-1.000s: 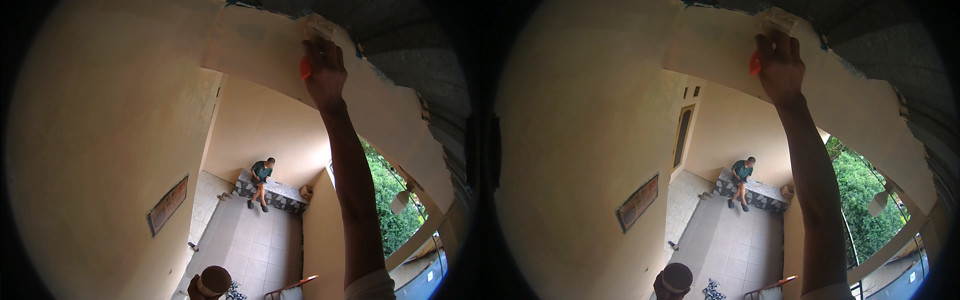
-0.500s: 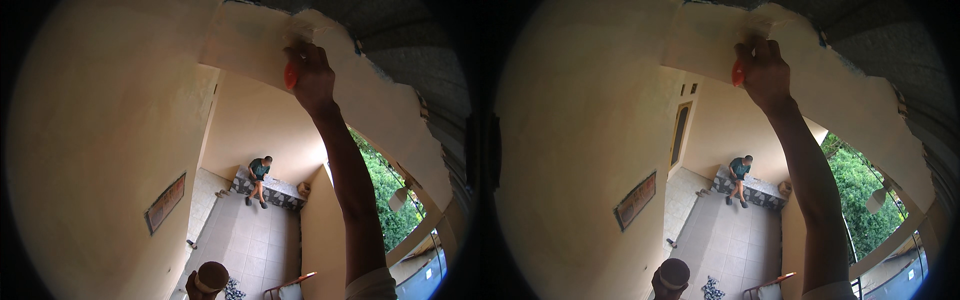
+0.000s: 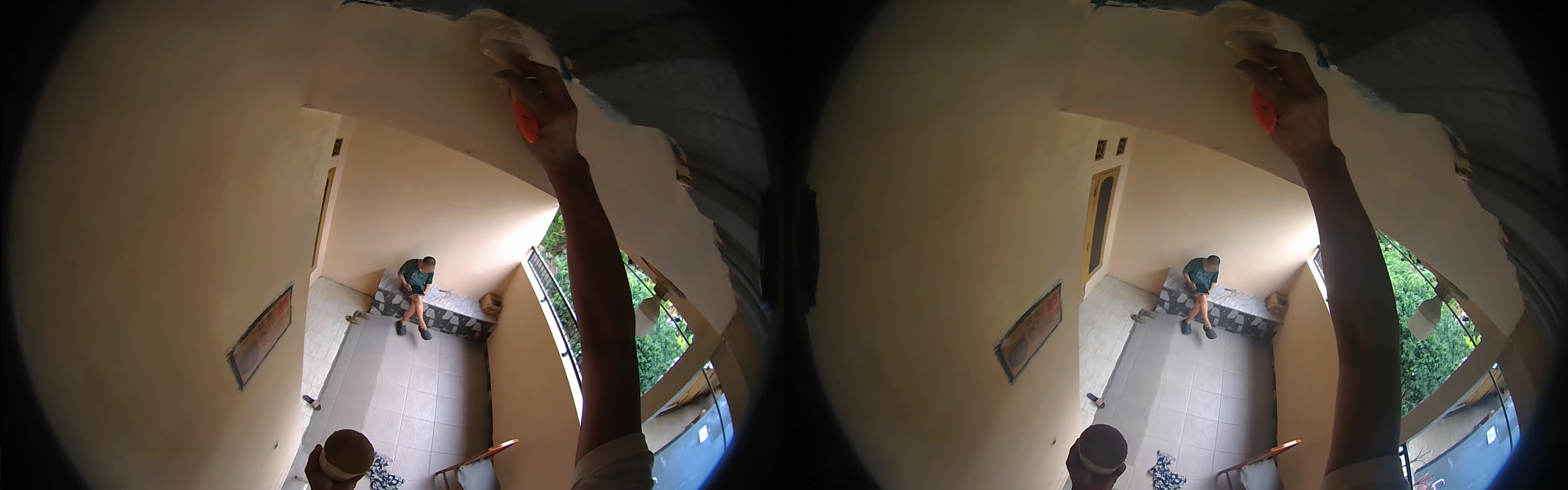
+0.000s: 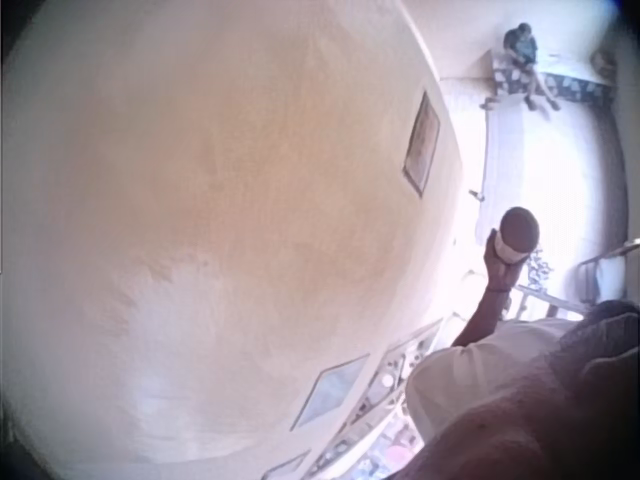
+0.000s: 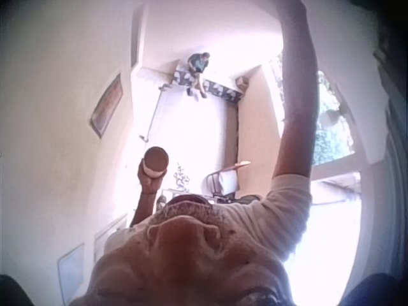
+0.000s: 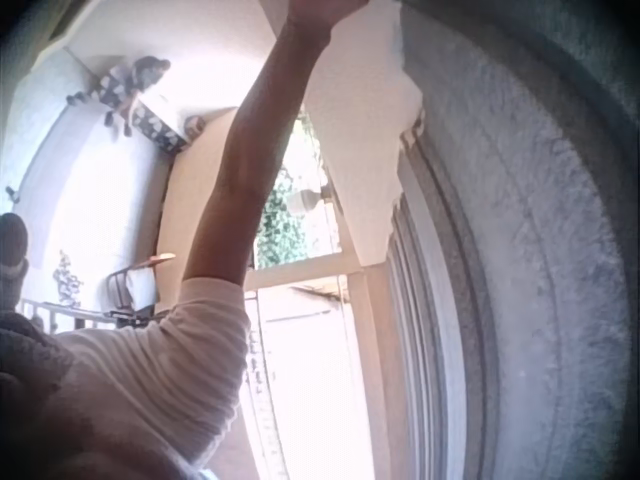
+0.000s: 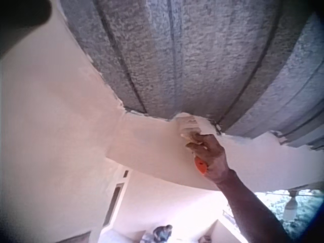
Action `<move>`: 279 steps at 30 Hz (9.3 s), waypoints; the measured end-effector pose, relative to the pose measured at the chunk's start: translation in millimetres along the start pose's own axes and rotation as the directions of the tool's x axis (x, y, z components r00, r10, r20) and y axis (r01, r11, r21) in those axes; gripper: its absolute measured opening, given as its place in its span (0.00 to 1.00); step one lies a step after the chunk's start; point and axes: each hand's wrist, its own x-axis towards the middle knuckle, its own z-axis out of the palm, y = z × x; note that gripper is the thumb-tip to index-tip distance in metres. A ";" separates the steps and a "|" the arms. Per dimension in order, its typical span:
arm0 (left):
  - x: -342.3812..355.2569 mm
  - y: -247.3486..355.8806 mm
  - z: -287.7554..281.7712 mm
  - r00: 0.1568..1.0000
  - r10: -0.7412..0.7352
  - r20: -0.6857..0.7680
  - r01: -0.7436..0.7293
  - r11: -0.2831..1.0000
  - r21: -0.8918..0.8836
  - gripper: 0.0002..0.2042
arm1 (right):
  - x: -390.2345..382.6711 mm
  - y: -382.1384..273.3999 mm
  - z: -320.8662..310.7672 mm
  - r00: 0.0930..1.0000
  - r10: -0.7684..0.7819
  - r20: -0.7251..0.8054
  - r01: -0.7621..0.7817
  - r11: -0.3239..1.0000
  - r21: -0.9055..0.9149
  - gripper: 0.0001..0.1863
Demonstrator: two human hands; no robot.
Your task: The person stands on a ladder and paints the ceiling using a brush and a small container of paint. They repeatedly dip the brush into the container and apply paint to the ceiling surface. The person descends the ladder and walks away at the end.
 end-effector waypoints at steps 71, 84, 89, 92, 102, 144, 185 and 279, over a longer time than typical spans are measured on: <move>0.9 -7.2 2.6 0.999 -0.021 -0.048 0.022 0.999 0.032 0.27 | -48.7 -45.1 -60.6 0.986 0.140 -0.085 -0.153 0.974 -0.166 0.12; 0.0 -7.4 -0.9 0.999 -0.020 -0.048 0.019 1.000 -0.008 0.28 | -4.6 -43.6 -24.0 0.998 -0.067 -0.020 0.056 0.936 -0.348 0.20; 1.3 -6.5 -7.8 1.000 -0.017 0.003 0.017 1.000 0.011 0.28 | -2.2 -43.2 1.7 0.986 0.099 0.137 -0.036 0.916 -0.399 0.27; -1.3 -7.3 -5.7 1.000 -0.011 -0.027 0.010 1.000 -0.012 0.28 | -12.3 -74.6 4.4 0.989 -0.005 0.146 0.047 0.958 -0.283 0.26; 0.4 -2.9 -21.9 1.000 -0.013 -0.023 0.012 0.997 -0.072 0.27 | 9.6 -56.2 21.0 0.995 0.030 0.093 0.003 0.941 -0.337 0.24; 3.6 -2.6 -13.0 0.999 -0.046 0.003 0.046 0.999 -0.002 0.27 | -5.4 -19.0 -18.5 0.999 0.017 0.051 -0.002 0.959 -0.283 0.20; -10.3 -12.2 -3.5 0.996 -0.084 -0.027 0.081 0.992 -0.095 0.27 | -60.4 -16.8 -75.3 0.996 0.051 0.074 -0.034 0.974 -0.224 0.22; 20.5 -40.8 -26.5 0.999 -0.002 0.051 -0.018 0.921 0.389 0.30 | -98.4 8.0 -175.1 0.935 0.233 -0.266 -0.277 0.950 -0.143 0.08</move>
